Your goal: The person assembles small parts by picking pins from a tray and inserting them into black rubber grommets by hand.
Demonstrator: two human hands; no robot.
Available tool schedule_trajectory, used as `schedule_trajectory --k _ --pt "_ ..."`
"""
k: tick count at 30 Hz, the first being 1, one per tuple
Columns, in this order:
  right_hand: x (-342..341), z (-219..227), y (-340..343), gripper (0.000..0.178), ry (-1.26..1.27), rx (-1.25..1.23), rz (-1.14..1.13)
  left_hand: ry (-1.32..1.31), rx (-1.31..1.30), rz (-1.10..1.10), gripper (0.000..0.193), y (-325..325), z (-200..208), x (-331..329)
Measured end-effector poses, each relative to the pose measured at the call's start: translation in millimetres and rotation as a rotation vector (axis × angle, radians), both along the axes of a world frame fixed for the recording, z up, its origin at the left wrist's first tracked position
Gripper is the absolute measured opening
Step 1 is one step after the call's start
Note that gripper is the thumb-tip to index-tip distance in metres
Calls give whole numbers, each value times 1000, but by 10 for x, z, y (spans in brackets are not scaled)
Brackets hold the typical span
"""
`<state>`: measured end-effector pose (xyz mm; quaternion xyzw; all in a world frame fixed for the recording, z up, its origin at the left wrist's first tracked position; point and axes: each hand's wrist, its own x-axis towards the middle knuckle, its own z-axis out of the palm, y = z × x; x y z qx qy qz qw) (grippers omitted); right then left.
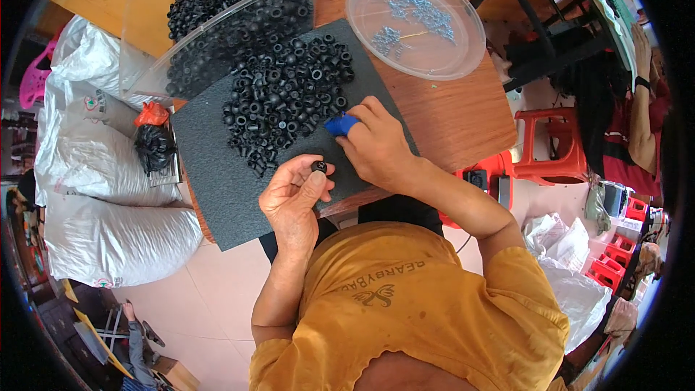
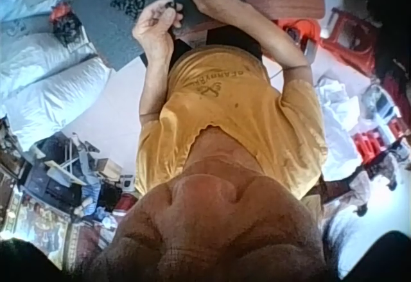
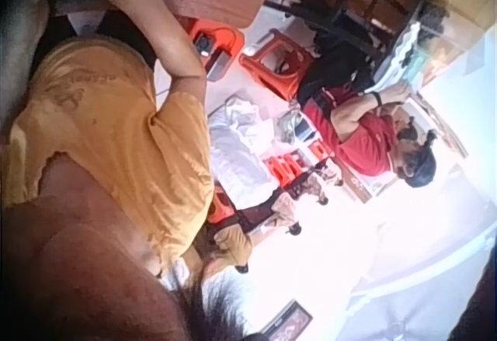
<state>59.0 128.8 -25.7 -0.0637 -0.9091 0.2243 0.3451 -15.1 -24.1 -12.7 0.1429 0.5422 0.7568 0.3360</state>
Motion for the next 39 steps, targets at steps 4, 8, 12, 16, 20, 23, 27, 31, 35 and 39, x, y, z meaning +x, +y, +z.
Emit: schedule_trajectory --k 4,8,12,16,20,23,27,31,35,39 --pt "117 227 -35 19 -50 -260 77 -16 21 -17 20 8 3 -3" --pt "191 348 -90 17 -62 -308 153 -11 45 0 20 78 32 41" --pt "213 325 -163 17 -94 -309 127 85 29 -11 19 146 -14 80" --pt "255 246 -219 16 20 -414 53 99 45 42 19 199 -13 147" --pt "302 271 -305 18 92 -578 -8 16 109 67 20 256 29 196" --pt "325 262 -313 18 117 -655 -48 32 110 51 20 268 66 195" --pt "370 317 -245 19 135 -1078 -6 -60 150 -10 21 235 49 144" --pt "384 387 -139 21 105 -1349 53 -100 112 -76 24 216 78 160" --pt "393 372 -86 21 52 -1465 99 -107 96 -119 25 209 82 160" --pt "389 432 -46 23 -66 -1388 63 -104 112 -154 24 195 61 146"
